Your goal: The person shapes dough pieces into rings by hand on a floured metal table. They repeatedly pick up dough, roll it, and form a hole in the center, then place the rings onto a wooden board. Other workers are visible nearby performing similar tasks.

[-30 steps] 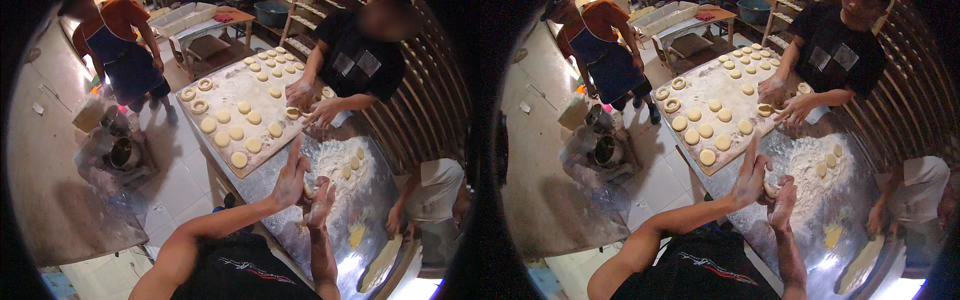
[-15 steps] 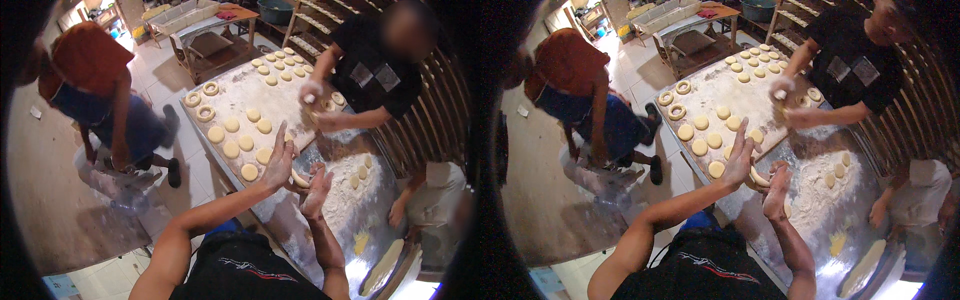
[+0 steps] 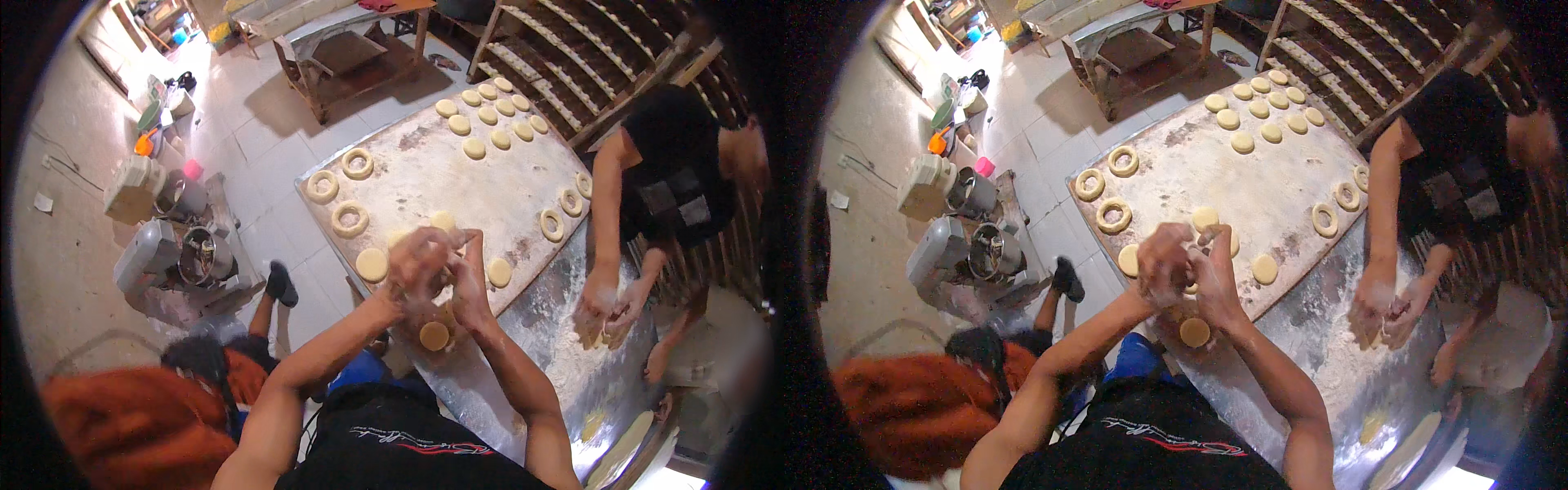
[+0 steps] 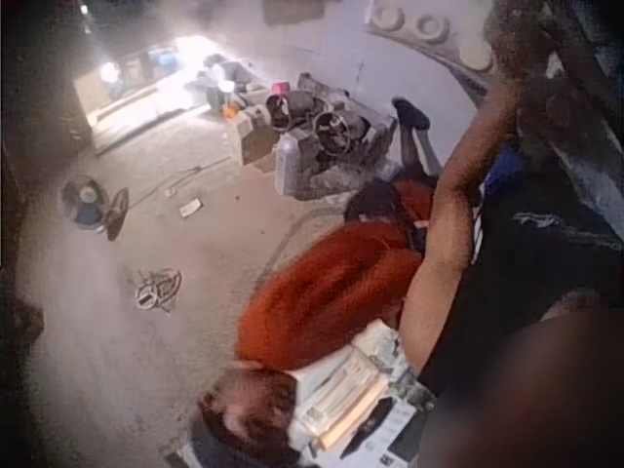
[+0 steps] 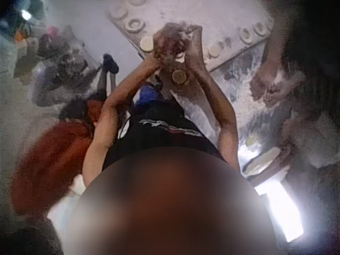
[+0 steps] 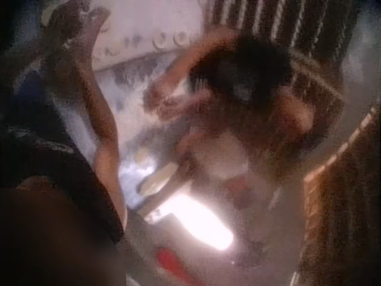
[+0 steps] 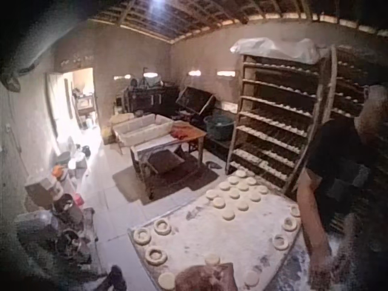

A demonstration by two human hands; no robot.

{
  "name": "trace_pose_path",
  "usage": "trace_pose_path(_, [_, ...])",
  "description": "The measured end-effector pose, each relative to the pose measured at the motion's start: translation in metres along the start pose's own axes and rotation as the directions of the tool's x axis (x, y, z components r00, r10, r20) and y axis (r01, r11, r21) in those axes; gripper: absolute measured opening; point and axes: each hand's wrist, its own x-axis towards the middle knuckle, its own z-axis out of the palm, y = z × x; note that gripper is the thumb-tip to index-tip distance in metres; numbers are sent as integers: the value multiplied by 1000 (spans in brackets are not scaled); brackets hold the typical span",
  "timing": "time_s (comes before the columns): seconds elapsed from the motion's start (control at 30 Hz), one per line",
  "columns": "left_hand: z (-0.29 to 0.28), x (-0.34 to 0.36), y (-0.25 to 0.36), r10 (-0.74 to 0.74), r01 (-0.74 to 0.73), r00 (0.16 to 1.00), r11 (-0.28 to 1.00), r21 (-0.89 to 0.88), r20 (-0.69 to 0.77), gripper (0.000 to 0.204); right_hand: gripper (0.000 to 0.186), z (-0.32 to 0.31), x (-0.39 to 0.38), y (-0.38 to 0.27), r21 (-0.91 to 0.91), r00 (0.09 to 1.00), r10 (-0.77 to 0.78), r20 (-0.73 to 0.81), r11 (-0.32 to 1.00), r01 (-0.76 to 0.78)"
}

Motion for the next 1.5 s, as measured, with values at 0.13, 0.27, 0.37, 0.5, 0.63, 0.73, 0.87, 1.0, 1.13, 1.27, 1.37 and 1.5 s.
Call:
trace_pose_path(0.13, [-15,14,-33,-554,554,829,832,-26,-70,41,23,30,54,15,-229,999,-28,-23,973,22])
trace_pose_path(0.27, [-32,48,-89,-654,653,753,734,186,-65,38,29,53,126,20,-391,996,-78,-52,919,51])
trace_pose_path(0.37, [-63,55,-111,-330,400,907,871,285,-261,33,40,33,137,15,-718,877,-467,-113,648,252])
trace_pose_path(0.5, [-117,17,-81,-548,468,823,802,370,147,29,35,5,89,18,-778,999,-9,-37,628,-23])
trace_pose_path(0.63, [-115,-24,-39,-567,236,701,757,610,433,38,24,10,68,24,-931,961,-41,273,241,275])
trace_pose_path(0.73, [-101,-40,-36,-650,280,665,673,685,367,41,22,27,71,26,-874,864,-313,394,163,457])
trace_pose_path(0.87, [-91,-45,-36,-639,309,679,694,650,360,36,23,13,46,26,-529,956,21,291,837,143])
trace_pose_path(1.0, [-53,-29,-7,-641,484,674,759,435,368,23,33,-84,-55,16,-225,977,-23,-210,974,-25])
trace_pose_path(1.13, [51,-20,77,-467,641,565,767,-6,680,24,38,-167,-206,2,-454,721,199,-664,659,-600])
trace_pose_path(1.27, [191,-49,150,-172,581,289,814,-29,942,34,43,-204,-280,25,-292,671,1,-742,900,-324])
trace_pose_path(1.37, [230,-80,160,-126,207,476,978,28,871,34,44,-213,-305,41,-473,646,-48,-762,723,-504])
trace_pose_path(1.5, [228,-105,165,-152,-114,658,948,297,737,34,32,-215,-311,40,-430,489,-243,-838,846,-316])
